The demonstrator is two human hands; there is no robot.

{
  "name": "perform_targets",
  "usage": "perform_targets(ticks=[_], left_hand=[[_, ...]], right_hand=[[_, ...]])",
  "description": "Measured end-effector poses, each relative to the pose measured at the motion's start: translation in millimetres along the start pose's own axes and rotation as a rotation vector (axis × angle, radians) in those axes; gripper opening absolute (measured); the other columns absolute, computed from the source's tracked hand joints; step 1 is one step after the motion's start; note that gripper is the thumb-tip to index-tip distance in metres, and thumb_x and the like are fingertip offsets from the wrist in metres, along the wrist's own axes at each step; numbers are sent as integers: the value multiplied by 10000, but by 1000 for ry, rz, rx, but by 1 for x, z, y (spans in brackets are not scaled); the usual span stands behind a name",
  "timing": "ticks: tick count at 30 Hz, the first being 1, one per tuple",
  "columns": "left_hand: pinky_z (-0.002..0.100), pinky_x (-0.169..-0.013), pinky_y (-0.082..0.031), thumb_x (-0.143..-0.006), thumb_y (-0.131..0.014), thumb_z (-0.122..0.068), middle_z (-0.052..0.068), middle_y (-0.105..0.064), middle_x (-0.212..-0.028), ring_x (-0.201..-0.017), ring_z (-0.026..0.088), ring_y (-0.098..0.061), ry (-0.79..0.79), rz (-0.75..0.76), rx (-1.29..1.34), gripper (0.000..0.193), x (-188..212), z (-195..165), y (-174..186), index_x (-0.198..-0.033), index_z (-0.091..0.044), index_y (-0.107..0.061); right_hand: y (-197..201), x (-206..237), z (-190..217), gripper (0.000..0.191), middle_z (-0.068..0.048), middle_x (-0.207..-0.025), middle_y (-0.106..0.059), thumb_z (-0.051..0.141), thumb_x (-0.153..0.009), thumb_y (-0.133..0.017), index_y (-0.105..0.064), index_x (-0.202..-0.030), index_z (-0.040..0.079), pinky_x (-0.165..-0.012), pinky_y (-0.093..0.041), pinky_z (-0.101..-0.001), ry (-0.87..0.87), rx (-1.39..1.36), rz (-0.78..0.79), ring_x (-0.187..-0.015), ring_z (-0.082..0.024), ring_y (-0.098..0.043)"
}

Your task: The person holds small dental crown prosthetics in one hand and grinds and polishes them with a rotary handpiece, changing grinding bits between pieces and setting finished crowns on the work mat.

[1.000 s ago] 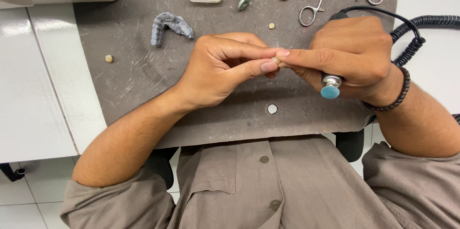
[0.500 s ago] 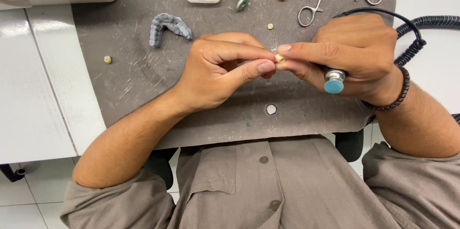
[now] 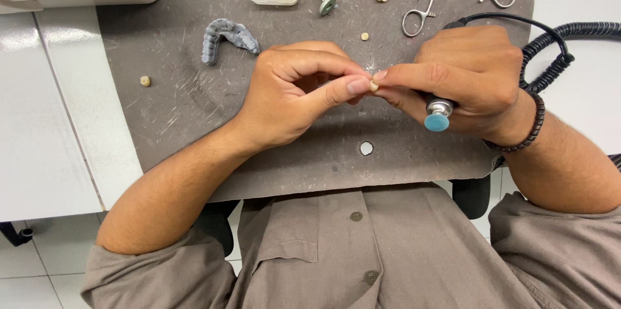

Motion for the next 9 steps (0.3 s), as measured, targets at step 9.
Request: perform_targets(ticks=[9], left_hand=[[205,-765,-586,-1014,-805,-81,50,-762,-1032,-878,102,-736,-187,24,-264,147,-2,-24,-5,-1155,-49,-779]], right_hand=[[-2,1,0,242,-42,-563,-540,16,-818,-889,-768,-1027,29,-442,-358,-354,22,28,110,-481,-179,-536]])
Point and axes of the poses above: each hand's wrist, its own x-axis away from the middle knuckle, its own y-axis out of the back of the hand, z = x × y, the point moved 10 cm from there along -x, towards the middle knuckle
